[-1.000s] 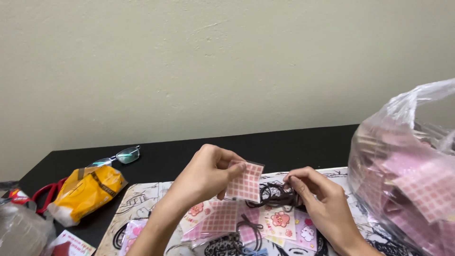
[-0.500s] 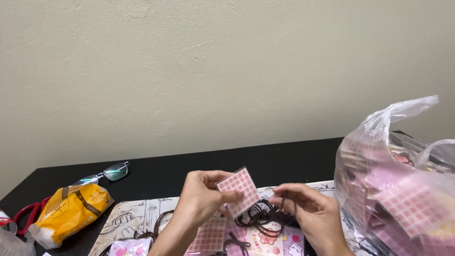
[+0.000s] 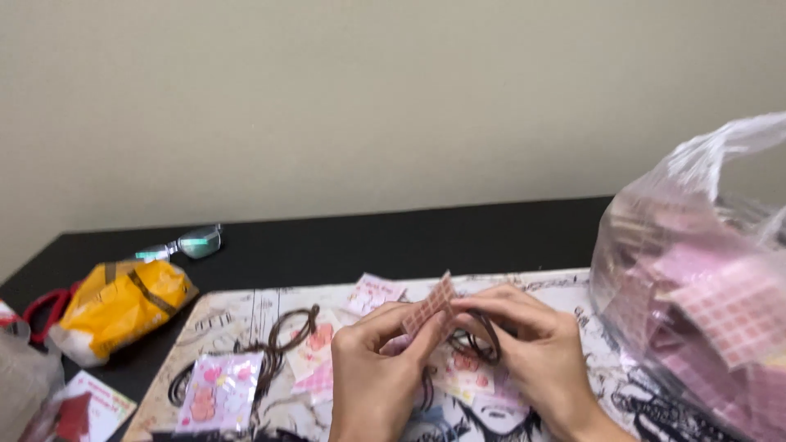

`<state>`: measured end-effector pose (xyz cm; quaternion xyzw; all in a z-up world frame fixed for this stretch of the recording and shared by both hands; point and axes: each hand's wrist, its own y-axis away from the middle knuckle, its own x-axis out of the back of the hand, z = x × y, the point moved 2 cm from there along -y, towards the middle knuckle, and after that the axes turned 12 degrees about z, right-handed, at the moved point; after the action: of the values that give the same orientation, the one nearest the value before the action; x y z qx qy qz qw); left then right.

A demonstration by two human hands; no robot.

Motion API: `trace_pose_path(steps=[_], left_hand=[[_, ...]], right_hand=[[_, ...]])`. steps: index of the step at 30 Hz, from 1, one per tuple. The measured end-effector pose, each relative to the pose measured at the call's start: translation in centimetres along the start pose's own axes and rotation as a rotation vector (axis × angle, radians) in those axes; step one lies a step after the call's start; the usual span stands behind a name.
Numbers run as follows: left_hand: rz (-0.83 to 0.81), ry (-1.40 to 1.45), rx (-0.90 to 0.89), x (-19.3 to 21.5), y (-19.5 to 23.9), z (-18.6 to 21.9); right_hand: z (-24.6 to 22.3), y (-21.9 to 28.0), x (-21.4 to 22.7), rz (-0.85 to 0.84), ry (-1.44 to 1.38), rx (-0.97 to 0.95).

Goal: The person places hair ties into small checkered paper bags and folds the tops closed. The person handles multiple hair ties and bags one at a time, placing the finished packages into a larger plastic bag.

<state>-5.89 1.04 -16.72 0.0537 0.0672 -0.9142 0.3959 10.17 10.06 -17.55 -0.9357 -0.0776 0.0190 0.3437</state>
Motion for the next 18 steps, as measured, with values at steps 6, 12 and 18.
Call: trace_pose_path(steps=[6,12,18], left_hand=[[-0.073,-0.063,-0.352,0.0,1.2,-0.4],[-0.151,-0.032,-0.607,0.1,2.8,0.9],[-0.116,-0.068,-0.658,0.0,2.7,0.1]], right_hand=[[-0.9,0.4,0.4,-0.050,0.187,0.022],[-1.6,0.5,0.3,-0.073,0.194,0.106],[-2.2,0.5,0.3,-0.135,0.258,0.175]])
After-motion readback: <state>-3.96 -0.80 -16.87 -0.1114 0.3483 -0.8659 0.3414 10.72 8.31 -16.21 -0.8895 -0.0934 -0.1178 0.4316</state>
